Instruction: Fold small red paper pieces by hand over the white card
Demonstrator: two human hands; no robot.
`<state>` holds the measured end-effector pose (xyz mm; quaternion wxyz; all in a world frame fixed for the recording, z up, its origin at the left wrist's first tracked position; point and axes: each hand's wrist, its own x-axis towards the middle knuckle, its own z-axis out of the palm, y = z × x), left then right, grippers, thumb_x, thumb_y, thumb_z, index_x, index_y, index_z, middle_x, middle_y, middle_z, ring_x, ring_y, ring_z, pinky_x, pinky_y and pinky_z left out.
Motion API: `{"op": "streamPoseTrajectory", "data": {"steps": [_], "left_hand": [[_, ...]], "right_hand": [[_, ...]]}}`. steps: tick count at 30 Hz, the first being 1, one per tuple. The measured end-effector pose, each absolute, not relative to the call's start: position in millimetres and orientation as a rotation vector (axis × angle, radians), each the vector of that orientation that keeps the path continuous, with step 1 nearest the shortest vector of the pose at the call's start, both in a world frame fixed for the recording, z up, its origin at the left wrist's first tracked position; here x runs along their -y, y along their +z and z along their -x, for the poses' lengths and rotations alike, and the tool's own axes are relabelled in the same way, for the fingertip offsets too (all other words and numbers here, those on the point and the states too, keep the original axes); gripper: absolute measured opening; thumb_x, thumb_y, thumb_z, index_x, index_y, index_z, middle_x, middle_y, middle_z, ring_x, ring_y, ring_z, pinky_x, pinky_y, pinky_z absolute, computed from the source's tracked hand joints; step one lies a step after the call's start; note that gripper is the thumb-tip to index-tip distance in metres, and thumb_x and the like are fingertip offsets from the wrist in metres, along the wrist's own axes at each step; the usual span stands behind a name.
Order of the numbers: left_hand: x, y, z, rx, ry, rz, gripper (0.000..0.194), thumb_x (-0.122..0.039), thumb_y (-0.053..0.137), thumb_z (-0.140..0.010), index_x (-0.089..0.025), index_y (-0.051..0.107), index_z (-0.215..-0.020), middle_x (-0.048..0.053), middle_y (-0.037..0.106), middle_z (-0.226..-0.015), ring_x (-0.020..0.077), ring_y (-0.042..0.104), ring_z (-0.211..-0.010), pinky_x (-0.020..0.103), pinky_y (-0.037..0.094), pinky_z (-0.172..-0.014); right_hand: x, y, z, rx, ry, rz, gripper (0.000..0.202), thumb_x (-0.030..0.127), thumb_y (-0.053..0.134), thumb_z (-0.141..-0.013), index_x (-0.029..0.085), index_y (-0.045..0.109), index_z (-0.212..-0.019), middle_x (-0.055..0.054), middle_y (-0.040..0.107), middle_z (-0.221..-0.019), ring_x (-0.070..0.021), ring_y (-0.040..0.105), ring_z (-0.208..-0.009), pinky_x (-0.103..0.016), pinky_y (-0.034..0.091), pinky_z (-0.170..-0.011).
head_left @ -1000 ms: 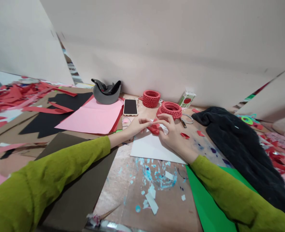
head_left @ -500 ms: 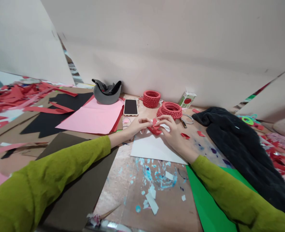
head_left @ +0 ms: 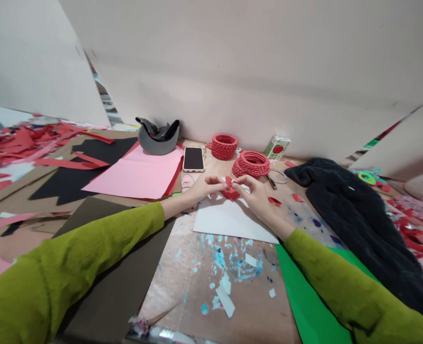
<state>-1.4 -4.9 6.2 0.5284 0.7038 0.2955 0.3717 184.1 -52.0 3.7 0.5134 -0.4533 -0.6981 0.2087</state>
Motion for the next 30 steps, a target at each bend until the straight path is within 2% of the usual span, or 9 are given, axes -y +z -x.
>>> {"op": "streamPoseTrajectory", "data": {"steps": [6, 13, 17, 30], "left_hand": [[2, 1, 2, -0.645, 0.871, -1.713, 0.024, -0.036, 0.066, -0.076, -0.013, 0.064, -0.073, -0.003, 0.051, -0.056, 0.0065, 0.043, -0.052, 0.02, 0.03, -0.05], [6, 5, 3, -0.582, 0.842, -1.743, 0.028, -0.04, 0.063, -0.08, -0.012, 0.067, -0.079, -0.004, 0.048, -0.05, 0.0059, 0.04, -0.046, 0.02, 0.028, -0.047], [8, 8, 2, -0.571, 0.75, -1.783, 0.035, -0.045, 0.063, -0.079, -0.011, 0.07, -0.086, -0.001, 0.054, -0.055, 0.0048, 0.038, -0.044, 0.019, 0.025, -0.043], [11, 14, 3, -0.65, 0.693, -1.802, 0.034, -0.044, 0.064, -0.078, -0.011, 0.07, -0.075, -0.002, 0.049, -0.051, 0.0046, 0.035, -0.044, 0.018, 0.023, -0.042]], "right_hand": [[51, 2, -186, 1.64, 0.582, 1.062, 0.021, 0.039, 0.063, -0.082, 0.017, 0.064, -0.081, -0.004, 0.067, -0.079, -0.0169, 0.062, -0.073, -0.03, 0.049, -0.069], [49, 0, -187, 1.65, 0.554, 1.044, 0.02, 0.038, 0.065, -0.08, 0.018, 0.065, -0.081, -0.004, 0.068, -0.08, -0.018, 0.063, -0.075, -0.032, 0.049, -0.072], [50, 1, -187, 1.664, 0.55, 1.063, 0.019, 0.037, 0.065, -0.08, 0.018, 0.066, -0.079, -0.004, 0.068, -0.079, -0.0179, 0.063, -0.074, -0.032, 0.049, -0.071], [51, 2, -185, 1.606, 0.681, 1.014, 0.023, 0.041, 0.068, -0.078, 0.019, 0.059, -0.076, -0.002, 0.064, -0.073, -0.0166, 0.061, -0.071, -0.029, 0.049, -0.066]]}}
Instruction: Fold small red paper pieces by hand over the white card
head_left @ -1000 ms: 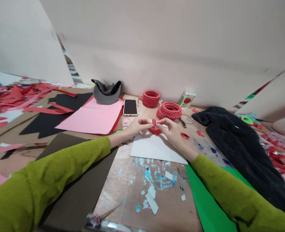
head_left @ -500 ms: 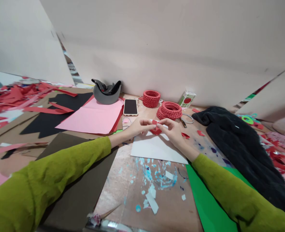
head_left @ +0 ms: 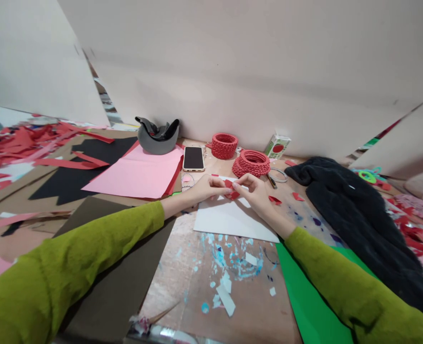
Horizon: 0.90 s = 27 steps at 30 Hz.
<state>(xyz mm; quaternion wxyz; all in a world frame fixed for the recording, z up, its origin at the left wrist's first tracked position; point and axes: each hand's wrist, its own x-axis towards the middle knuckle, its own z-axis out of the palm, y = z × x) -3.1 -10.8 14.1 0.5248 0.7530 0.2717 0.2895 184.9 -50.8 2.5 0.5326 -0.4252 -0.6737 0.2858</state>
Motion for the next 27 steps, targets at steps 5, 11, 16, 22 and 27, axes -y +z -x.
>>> {"op": "streamPoseTrajectory", "data": {"steps": [5, 11, 16, 22, 27], "left_hand": [[9, 12, 2, -0.631, 0.781, -1.786, 0.032, -0.043, 0.066, -0.077, -0.011, 0.07, -0.075, -0.001, 0.053, -0.056, 0.0052, 0.039, -0.047, 0.018, 0.025, -0.044], [6, 7, 2, -0.61, 0.76, -1.744, 0.029, -0.04, 0.07, -0.075, -0.011, 0.071, -0.076, 0.002, 0.061, -0.061, 0.0057, 0.047, -0.049, 0.018, 0.033, -0.047], [4, 2, -1, -0.509, 0.75, -1.538, 0.04, -0.048, 0.065, -0.078, -0.009, 0.068, -0.09, 0.011, 0.07, -0.075, 0.015, 0.065, -0.064, 0.024, 0.048, -0.059], [2, 2, 1, -0.564, 0.834, -1.457, 0.038, -0.042, 0.07, -0.075, -0.01, 0.068, -0.096, 0.012, 0.072, -0.089, 0.0168, 0.067, -0.075, 0.027, 0.05, -0.07], [-2, 1, 4, -0.644, 0.862, -1.516, 0.034, -0.032, 0.074, -0.072, -0.011, 0.068, -0.099, 0.01, 0.07, -0.093, 0.0144, 0.064, -0.078, 0.024, 0.047, -0.069]], "right_hand": [[52, 7, -182, 1.655, 0.653, 1.075, 0.021, 0.039, 0.065, -0.08, 0.018, 0.064, -0.083, -0.003, 0.067, -0.08, -0.0169, 0.061, -0.076, -0.029, 0.048, -0.07], [55, 12, -182, 1.744, 0.559, 1.118, 0.017, 0.03, 0.063, -0.08, 0.017, 0.062, -0.07, 0.0, 0.062, -0.068, -0.0145, 0.056, -0.065, -0.028, 0.044, -0.065], [53, 5, -185, 1.672, 0.386, 1.059, 0.007, 0.021, 0.062, -0.08, 0.018, 0.066, -0.074, -0.002, 0.066, -0.077, -0.0169, 0.059, -0.075, -0.03, 0.046, -0.072], [55, 0, -186, 1.776, 0.19, 1.047, 0.019, 0.013, 0.059, -0.081, 0.024, 0.073, -0.089, -0.004, 0.07, -0.094, -0.0199, 0.061, -0.09, -0.036, 0.045, -0.084], [55, 3, -185, 1.764, 0.255, 1.061, 0.019, 0.015, 0.059, -0.083, 0.022, 0.071, -0.096, -0.005, 0.069, -0.096, -0.0196, 0.062, -0.092, -0.035, 0.046, -0.085]]}}
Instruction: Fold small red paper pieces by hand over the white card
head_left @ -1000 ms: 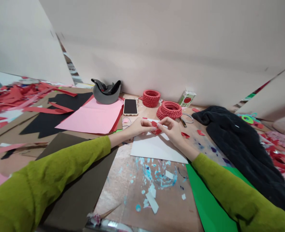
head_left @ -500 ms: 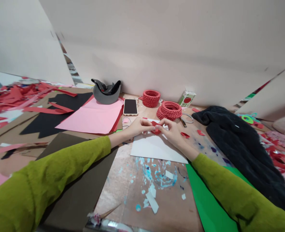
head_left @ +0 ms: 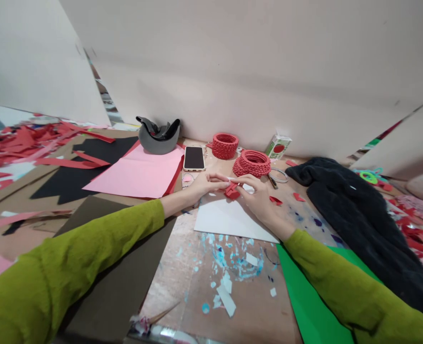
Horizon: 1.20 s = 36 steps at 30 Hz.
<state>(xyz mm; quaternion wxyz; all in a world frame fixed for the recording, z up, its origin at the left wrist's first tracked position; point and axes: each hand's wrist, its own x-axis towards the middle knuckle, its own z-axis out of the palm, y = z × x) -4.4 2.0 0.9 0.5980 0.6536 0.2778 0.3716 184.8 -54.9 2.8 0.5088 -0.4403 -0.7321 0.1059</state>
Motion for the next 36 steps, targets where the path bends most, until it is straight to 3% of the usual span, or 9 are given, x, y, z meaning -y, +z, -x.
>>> {"op": "streamPoseTrajectory", "data": {"steps": [8, 16, 25, 36], "left_hand": [[1, 2, 2, -0.663, 0.924, -1.455, 0.034, -0.034, 0.075, -0.071, -0.012, 0.064, -0.095, 0.005, 0.066, -0.079, 0.0095, 0.059, -0.066, 0.02, 0.043, -0.059], [1, 0, 1, -0.65, 0.94, -1.384, 0.035, -0.032, 0.076, -0.07, -0.011, 0.063, -0.095, 0.009, 0.068, -0.087, 0.0129, 0.065, -0.072, 0.024, 0.049, -0.065], [0, 0, 0, -0.64, 0.95, -1.459, 0.033, -0.03, 0.075, -0.07, -0.011, 0.062, -0.094, 0.008, 0.068, -0.087, 0.0135, 0.065, -0.075, 0.026, 0.052, -0.07], [1, -1, 0, -0.685, 0.987, -1.51, 0.034, -0.033, 0.075, -0.07, -0.012, 0.063, -0.093, 0.008, 0.067, -0.089, 0.0143, 0.064, -0.078, 0.027, 0.051, -0.072]], "right_hand": [[47, 1, -189, 1.635, 0.594, 1.084, 0.017, 0.032, 0.06, -0.084, 0.018, 0.068, -0.084, -0.003, 0.069, -0.081, -0.0174, 0.062, -0.076, -0.03, 0.048, -0.073], [45, -1, -190, 1.56, 0.714, 1.1, 0.026, 0.043, 0.064, -0.08, 0.017, 0.068, -0.082, -0.003, 0.069, -0.079, -0.0175, 0.062, -0.073, -0.03, 0.05, -0.07], [44, -3, -191, 1.512, 0.876, 1.048, 0.025, 0.043, 0.067, -0.078, 0.018, 0.069, -0.082, -0.002, 0.07, -0.074, -0.0151, 0.062, -0.063, -0.029, 0.051, -0.063], [46, 1, -189, 1.565, 0.77, 1.142, 0.029, 0.045, 0.067, -0.076, 0.016, 0.07, -0.082, -0.005, 0.071, -0.078, -0.0169, 0.063, -0.068, -0.03, 0.052, -0.066]]}}
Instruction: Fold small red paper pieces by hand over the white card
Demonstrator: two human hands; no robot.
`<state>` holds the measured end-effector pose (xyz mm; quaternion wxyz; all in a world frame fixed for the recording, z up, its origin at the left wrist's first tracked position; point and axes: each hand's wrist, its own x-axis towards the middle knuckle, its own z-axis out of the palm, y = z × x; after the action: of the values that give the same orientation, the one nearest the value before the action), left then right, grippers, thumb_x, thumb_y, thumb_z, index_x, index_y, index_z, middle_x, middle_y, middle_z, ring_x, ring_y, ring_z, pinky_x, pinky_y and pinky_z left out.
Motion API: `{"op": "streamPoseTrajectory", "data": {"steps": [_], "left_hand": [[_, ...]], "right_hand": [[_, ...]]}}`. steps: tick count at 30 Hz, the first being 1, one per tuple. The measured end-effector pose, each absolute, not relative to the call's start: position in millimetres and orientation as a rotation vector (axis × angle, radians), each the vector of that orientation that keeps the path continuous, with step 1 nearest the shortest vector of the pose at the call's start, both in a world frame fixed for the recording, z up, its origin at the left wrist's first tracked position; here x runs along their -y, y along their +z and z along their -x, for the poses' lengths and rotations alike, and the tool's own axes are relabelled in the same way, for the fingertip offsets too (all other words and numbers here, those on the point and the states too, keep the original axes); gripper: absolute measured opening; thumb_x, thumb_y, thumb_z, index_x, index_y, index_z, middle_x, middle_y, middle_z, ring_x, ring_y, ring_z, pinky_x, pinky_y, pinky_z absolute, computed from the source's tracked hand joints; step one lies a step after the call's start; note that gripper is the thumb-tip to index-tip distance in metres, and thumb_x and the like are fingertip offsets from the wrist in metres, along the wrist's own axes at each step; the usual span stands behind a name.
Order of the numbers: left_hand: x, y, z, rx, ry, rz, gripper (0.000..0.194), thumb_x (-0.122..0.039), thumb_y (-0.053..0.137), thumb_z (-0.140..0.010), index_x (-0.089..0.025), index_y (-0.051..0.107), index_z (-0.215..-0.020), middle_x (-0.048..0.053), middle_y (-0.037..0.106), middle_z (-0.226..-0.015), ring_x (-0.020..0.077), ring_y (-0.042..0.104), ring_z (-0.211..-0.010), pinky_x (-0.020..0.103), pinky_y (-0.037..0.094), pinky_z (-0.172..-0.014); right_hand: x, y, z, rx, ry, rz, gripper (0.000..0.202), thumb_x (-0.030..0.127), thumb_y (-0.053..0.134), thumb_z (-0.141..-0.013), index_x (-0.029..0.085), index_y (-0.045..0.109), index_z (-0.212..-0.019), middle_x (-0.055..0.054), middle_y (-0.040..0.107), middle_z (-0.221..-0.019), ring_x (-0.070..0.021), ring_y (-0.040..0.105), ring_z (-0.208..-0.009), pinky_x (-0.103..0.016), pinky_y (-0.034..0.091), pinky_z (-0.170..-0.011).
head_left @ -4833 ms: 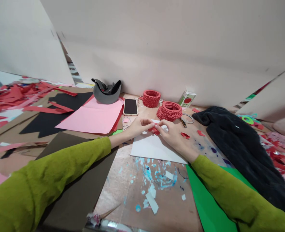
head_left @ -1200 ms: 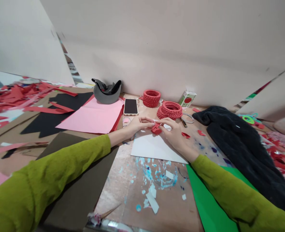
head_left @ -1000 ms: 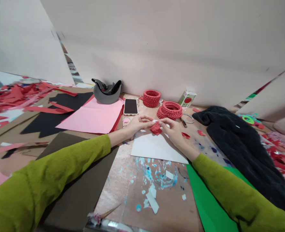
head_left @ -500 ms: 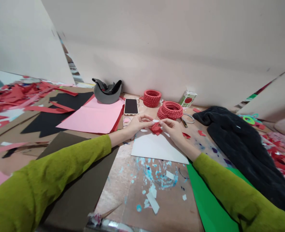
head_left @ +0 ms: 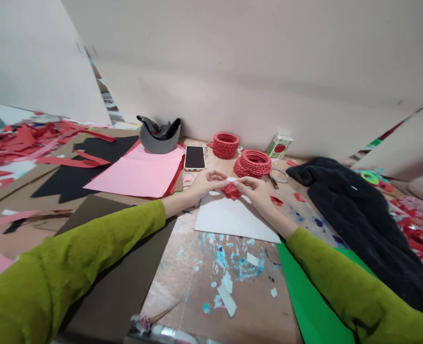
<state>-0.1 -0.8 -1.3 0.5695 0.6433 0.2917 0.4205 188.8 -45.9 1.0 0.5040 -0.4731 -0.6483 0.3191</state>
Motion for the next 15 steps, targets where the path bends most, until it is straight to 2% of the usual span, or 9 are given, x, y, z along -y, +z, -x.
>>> {"op": "streamPoseTrajectory", "data": {"steps": [4, 10, 15], "left_hand": [[0.7, -1.1, 0.2, -0.697, 0.988, -1.515, 0.033, -0.032, 0.075, -0.07, -0.012, 0.063, -0.093, 0.008, 0.067, -0.089, 0.0146, 0.064, -0.078, 0.028, 0.051, -0.073], [1.2, -0.7, -0.2, -0.698, 1.001, -1.533, 0.032, -0.031, 0.077, -0.068, -0.012, 0.064, -0.09, 0.006, 0.065, -0.087, 0.0128, 0.063, -0.075, 0.026, 0.05, -0.069], [0.2, -2.3, 0.6, -0.694, 1.007, -1.482, 0.032, -0.032, 0.074, -0.071, -0.012, 0.064, -0.094, 0.005, 0.066, -0.086, 0.0108, 0.062, -0.07, 0.023, 0.049, -0.065]], "right_hand": [[47.5, 3.9, -186.8, 1.593, 0.723, 1.167, 0.031, 0.046, 0.066, -0.076, 0.016, 0.069, -0.079, -0.005, 0.071, -0.077, -0.018, 0.062, -0.068, -0.031, 0.052, -0.064], [48.8, 4.8, -185.9, 1.678, 0.575, 1.206, 0.027, 0.042, 0.063, -0.079, 0.016, 0.067, -0.074, -0.005, 0.07, -0.075, -0.0186, 0.062, -0.07, -0.033, 0.051, -0.071], [51.8, 5.1, -185.8, 1.63, 0.439, 1.142, 0.019, 0.033, 0.057, -0.085, 0.018, 0.067, -0.09, -0.006, 0.07, -0.092, -0.0199, 0.063, -0.088, -0.035, 0.048, -0.083]]}}
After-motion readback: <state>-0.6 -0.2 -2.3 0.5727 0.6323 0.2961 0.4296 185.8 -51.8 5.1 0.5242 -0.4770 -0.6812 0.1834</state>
